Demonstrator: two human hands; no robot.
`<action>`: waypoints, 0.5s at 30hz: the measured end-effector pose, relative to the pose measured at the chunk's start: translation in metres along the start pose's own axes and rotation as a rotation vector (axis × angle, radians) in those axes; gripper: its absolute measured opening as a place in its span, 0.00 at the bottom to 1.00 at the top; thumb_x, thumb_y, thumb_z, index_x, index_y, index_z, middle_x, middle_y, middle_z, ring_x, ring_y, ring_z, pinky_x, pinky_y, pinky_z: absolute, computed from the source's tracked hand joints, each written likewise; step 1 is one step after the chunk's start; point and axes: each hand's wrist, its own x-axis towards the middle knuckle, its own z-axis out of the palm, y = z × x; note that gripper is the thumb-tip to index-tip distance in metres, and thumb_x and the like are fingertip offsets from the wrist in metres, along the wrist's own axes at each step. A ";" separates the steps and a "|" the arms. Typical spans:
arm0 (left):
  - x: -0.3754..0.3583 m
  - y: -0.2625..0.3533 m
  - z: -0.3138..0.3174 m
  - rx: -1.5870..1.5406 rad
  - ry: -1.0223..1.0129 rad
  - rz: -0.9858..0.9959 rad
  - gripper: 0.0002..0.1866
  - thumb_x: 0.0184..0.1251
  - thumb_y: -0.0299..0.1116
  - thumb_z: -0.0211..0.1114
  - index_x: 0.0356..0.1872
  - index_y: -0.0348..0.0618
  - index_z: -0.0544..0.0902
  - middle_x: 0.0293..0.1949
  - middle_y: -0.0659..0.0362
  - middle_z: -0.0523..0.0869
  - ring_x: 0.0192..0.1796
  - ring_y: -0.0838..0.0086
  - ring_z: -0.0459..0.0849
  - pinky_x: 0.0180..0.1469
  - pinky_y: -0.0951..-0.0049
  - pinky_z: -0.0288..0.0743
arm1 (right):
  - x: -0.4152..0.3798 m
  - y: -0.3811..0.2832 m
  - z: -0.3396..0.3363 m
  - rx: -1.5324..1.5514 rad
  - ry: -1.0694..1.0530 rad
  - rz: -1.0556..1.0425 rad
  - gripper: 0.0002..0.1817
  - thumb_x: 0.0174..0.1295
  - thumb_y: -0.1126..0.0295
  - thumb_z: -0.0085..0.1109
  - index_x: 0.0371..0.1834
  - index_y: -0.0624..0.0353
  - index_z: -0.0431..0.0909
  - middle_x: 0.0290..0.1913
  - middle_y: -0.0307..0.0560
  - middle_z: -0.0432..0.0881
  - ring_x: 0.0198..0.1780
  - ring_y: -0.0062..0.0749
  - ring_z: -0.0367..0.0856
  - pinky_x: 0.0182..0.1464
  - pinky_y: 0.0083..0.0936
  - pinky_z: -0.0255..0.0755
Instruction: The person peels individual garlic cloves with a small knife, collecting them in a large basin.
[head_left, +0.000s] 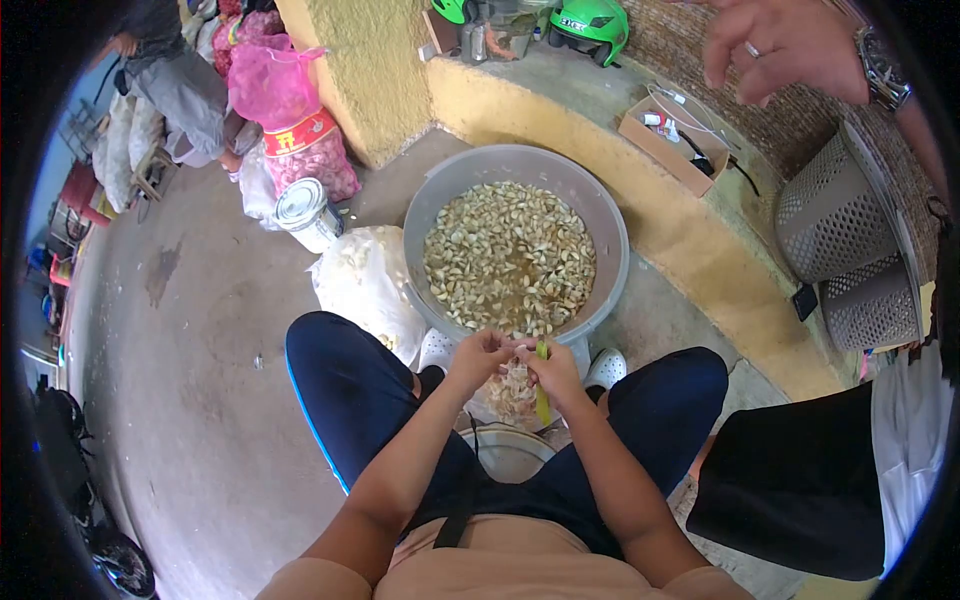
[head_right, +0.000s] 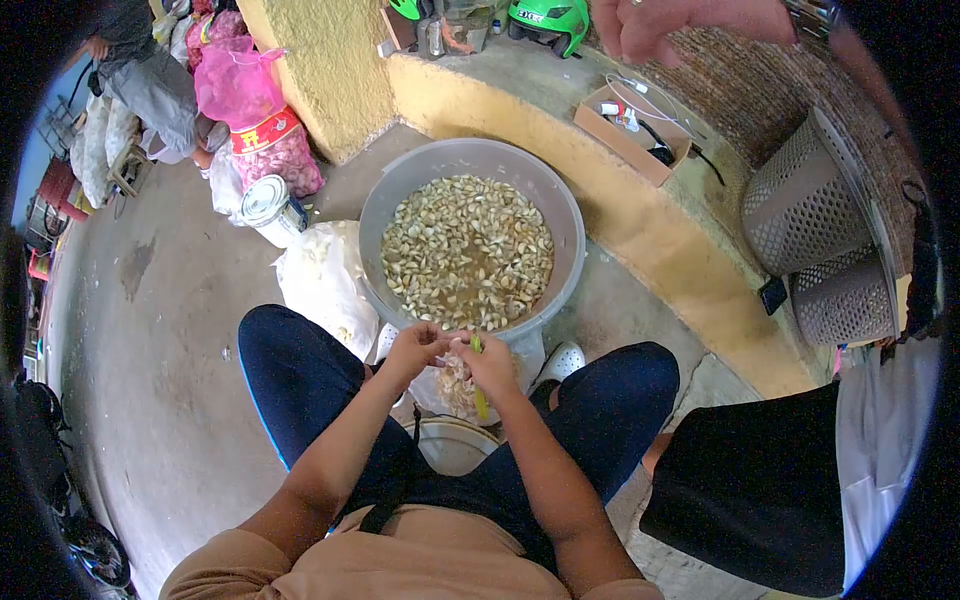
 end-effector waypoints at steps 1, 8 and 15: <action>0.000 -0.001 0.001 -0.008 0.012 0.015 0.08 0.53 0.29 0.63 0.32 0.37 0.75 0.27 0.60 0.79 0.26 0.80 0.78 0.25 0.81 0.76 | 0.000 0.001 -0.001 0.013 -0.018 -0.007 0.11 0.56 0.68 0.56 0.40 0.61 0.78 0.17 0.31 0.69 0.16 0.13 0.64 0.19 0.15 0.63; 0.007 -0.015 -0.003 0.011 0.054 0.044 0.08 0.52 0.27 0.63 0.31 0.36 0.76 0.28 0.60 0.79 0.28 0.79 0.78 0.27 0.80 0.77 | 0.000 0.000 -0.003 0.175 0.044 0.000 0.10 0.55 0.68 0.57 0.39 0.58 0.79 0.18 0.31 0.69 0.16 0.13 0.63 0.18 0.15 0.62; 0.000 0.003 -0.008 -0.040 0.082 0.058 0.07 0.53 0.26 0.63 0.32 0.35 0.78 0.28 0.58 0.81 0.29 0.77 0.80 0.32 0.80 0.77 | 0.022 0.010 -0.024 -0.153 0.235 0.029 0.09 0.50 0.69 0.58 0.32 0.62 0.77 0.16 0.37 0.72 0.13 0.20 0.66 0.15 0.19 0.63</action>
